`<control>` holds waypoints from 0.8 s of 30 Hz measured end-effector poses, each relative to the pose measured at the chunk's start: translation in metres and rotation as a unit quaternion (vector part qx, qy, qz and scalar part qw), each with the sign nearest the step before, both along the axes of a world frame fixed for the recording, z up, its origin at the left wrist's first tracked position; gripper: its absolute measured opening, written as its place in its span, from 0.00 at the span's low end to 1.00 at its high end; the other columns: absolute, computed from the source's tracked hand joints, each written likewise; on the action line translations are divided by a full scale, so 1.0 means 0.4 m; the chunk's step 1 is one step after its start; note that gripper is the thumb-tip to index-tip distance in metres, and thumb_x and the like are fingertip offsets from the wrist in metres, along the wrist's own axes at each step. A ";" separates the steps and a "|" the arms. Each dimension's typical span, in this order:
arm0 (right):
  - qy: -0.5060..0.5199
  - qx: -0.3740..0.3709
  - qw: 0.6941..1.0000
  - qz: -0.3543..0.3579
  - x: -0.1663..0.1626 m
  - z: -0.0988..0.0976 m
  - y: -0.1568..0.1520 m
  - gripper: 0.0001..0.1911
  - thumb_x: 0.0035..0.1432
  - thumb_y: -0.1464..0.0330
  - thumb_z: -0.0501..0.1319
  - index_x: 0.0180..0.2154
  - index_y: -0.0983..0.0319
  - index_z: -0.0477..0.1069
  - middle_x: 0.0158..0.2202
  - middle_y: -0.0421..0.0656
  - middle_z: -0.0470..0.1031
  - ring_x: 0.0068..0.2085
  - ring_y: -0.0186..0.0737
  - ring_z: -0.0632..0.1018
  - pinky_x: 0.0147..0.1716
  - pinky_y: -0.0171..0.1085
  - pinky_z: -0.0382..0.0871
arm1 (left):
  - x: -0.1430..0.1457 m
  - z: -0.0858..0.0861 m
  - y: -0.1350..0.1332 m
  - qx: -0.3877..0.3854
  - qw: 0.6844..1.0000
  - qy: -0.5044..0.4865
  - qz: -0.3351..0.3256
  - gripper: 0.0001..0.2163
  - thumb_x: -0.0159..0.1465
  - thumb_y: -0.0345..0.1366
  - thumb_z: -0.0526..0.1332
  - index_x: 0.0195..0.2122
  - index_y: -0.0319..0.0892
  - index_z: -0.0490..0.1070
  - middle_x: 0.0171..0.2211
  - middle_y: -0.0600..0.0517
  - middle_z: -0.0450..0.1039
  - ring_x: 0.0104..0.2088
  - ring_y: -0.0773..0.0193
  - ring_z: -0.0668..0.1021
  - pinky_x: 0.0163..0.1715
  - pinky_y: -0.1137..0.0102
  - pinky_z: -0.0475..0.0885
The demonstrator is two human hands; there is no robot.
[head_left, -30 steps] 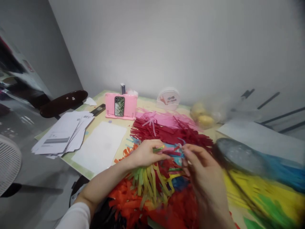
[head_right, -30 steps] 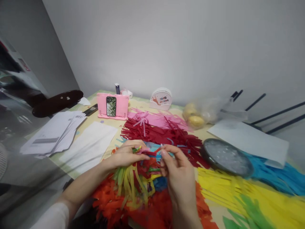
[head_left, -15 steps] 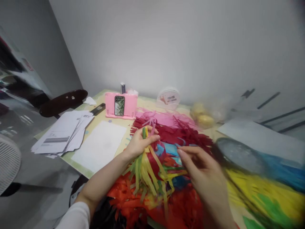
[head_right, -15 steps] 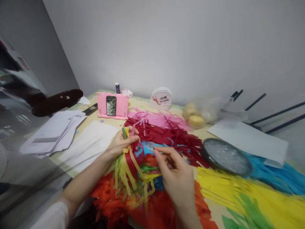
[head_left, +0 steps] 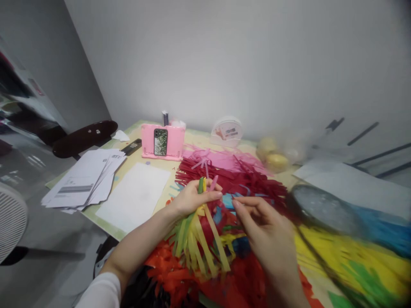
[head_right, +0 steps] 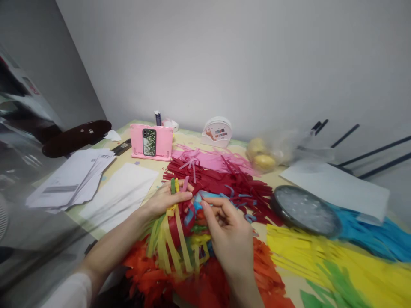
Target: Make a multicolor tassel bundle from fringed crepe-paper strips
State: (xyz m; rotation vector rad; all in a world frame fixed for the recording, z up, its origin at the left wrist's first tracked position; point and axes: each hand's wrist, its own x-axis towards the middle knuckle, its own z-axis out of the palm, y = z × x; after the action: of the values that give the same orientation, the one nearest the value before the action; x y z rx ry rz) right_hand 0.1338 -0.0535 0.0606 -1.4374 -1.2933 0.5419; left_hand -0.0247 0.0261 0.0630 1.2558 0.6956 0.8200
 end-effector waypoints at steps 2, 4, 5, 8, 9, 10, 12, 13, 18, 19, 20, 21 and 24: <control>0.015 -0.022 1.000 0.008 0.000 -0.006 0.001 0.16 0.56 0.53 0.64 0.33 0.60 0.76 0.23 0.41 0.78 0.23 0.37 0.76 0.23 0.34 0.68 | 0.001 -0.001 -0.002 0.012 1.000 0.010 0.001 0.23 0.51 0.52 0.71 0.35 0.38 0.72 0.24 0.56 0.71 0.24 0.70 0.72 0.31 0.73 0.66; 0.037 -0.031 0.999 0.015 -0.001 -0.012 0.004 0.17 0.56 0.53 0.64 0.36 0.60 0.75 0.23 0.41 0.76 0.24 0.37 0.75 0.23 0.34 0.68 | 0.003 -0.007 -0.003 0.020 1.000 0.016 -0.016 0.22 0.50 0.51 0.72 0.34 0.37 0.72 0.26 0.55 0.71 0.27 0.69 0.73 0.33 0.73 0.66; 0.053 -0.035 0.998 0.024 0.000 -0.014 0.007 0.18 0.56 0.53 0.64 0.40 0.60 0.75 0.22 0.39 0.75 0.23 0.36 0.74 0.22 0.33 0.67 | 0.005 -0.010 -0.003 0.023 0.999 0.020 -0.033 0.22 0.50 0.51 0.72 0.33 0.37 0.72 0.27 0.54 0.72 0.29 0.69 0.73 0.34 0.72 0.66; 0.129 -0.074 0.985 0.086 0.007 -0.014 0.018 0.24 0.53 0.52 0.66 0.45 0.62 0.73 0.19 0.37 0.72 0.19 0.34 0.70 0.17 0.32 0.64 | 0.009 -0.020 -0.003 0.046 0.996 0.036 -0.070 0.20 0.51 0.50 0.71 0.28 0.37 0.70 0.26 0.55 0.70 0.28 0.69 0.71 0.33 0.73 0.65; 0.153 -0.097 0.977 0.110 0.013 -0.013 0.021 0.24 0.51 0.52 0.67 0.43 0.62 0.73 0.19 0.37 0.71 0.18 0.33 0.69 0.15 0.31 0.62 | 0.009 -0.023 -0.004 0.059 0.994 0.052 -0.070 0.19 0.52 0.49 0.71 0.27 0.37 0.70 0.25 0.56 0.68 0.27 0.69 0.69 0.32 0.73 0.64; 0.174 -0.119 0.969 0.128 0.019 -0.012 0.023 0.24 0.49 0.51 0.68 0.40 0.63 0.74 0.18 0.37 0.71 0.17 0.32 0.68 0.13 0.31 0.61 | 0.009 -0.024 -0.004 0.073 0.993 0.073 -0.064 0.19 0.52 0.49 0.71 0.26 0.37 0.69 0.24 0.57 0.66 0.27 0.70 0.67 0.30 0.74 0.62; 0.202 -0.148 0.956 0.152 0.031 -0.007 0.025 0.24 0.46 0.51 0.70 0.37 0.63 0.74 0.18 0.38 0.72 0.15 0.32 0.68 0.13 0.31 0.61 | 0.009 -0.024 -0.005 0.095 0.987 0.119 -0.048 0.18 0.52 0.48 0.70 0.25 0.38 0.69 0.23 0.58 0.63 0.26 0.71 0.65 0.27 0.75 0.59; 0.210 -0.156 0.952 0.160 0.036 -0.005 0.025 0.25 0.45 0.51 0.71 0.38 0.63 0.74 0.18 0.38 0.73 0.15 0.32 0.68 0.13 0.31 0.62 | 0.008 -0.024 -0.006 0.104 0.984 0.140 -0.042 0.18 0.53 0.48 0.69 0.25 0.38 0.69 0.23 0.58 0.63 0.26 0.71 0.64 0.26 0.75 0.59; 0.207 -0.169 0.950 0.158 0.039 -0.003 0.022 0.24 0.43 0.53 0.72 0.36 0.63 0.76 0.21 0.43 0.77 0.20 0.34 0.74 0.18 0.32 0.67 | 0.008 -0.024 -0.008 0.153 0.969 0.191 -0.033 0.17 0.55 0.47 0.68 0.24 0.37 0.71 0.22 0.57 0.63 0.26 0.70 0.65 0.26 0.75 0.58; 0.203 -0.162 0.955 0.146 0.037 -0.005 0.022 0.22 0.44 0.53 0.72 0.33 0.63 0.75 0.21 0.42 0.76 0.20 0.34 0.73 0.17 0.31 0.66 | 0.009 -0.025 -0.008 0.155 0.968 0.194 -0.033 0.17 0.55 0.48 0.68 0.24 0.37 0.71 0.22 0.57 0.63 0.26 0.70 0.65 0.26 0.75 0.58; 0.198 -0.149 0.960 0.130 0.035 -0.008 0.021 0.21 0.44 0.53 0.72 0.32 0.63 0.75 0.19 0.41 0.74 0.19 0.33 0.72 0.16 0.31 0.64 | 0.010 -0.027 -0.008 0.155 0.968 0.193 -0.031 0.18 0.54 0.48 0.68 0.24 0.36 0.72 0.21 0.58 0.63 0.26 0.70 0.65 0.26 0.75 0.58; 0.196 -0.131 0.966 0.107 0.033 -0.011 0.021 0.20 0.44 0.54 0.72 0.31 0.62 0.74 0.18 0.38 0.72 0.17 0.31 0.70 0.14 0.30 0.61 | 0.011 -0.029 -0.008 0.153 0.970 0.189 -0.029 0.18 0.54 0.49 0.69 0.24 0.36 0.73 0.21 0.58 0.63 0.26 0.70 0.65 0.26 0.75 0.59; 0.255 -0.019 0.967 0.009 0.036 -0.012 0.021 0.17 0.46 0.58 0.72 0.32 0.60 0.72 0.22 0.36 0.73 0.16 0.27 0.67 0.13 0.28 0.57 | 0.013 -0.035 -0.006 0.145 0.972 0.182 -0.038 0.19 0.53 0.50 0.70 0.25 0.35 0.75 0.21 0.57 0.65 0.26 0.70 0.66 0.27 0.75 0.59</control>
State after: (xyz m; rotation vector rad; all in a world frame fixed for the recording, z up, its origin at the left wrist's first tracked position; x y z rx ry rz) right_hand 0.1481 -0.0452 0.0558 -1.2095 -0.8857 0.8870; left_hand -0.0195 0.0239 0.0491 1.7142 0.8331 0.6484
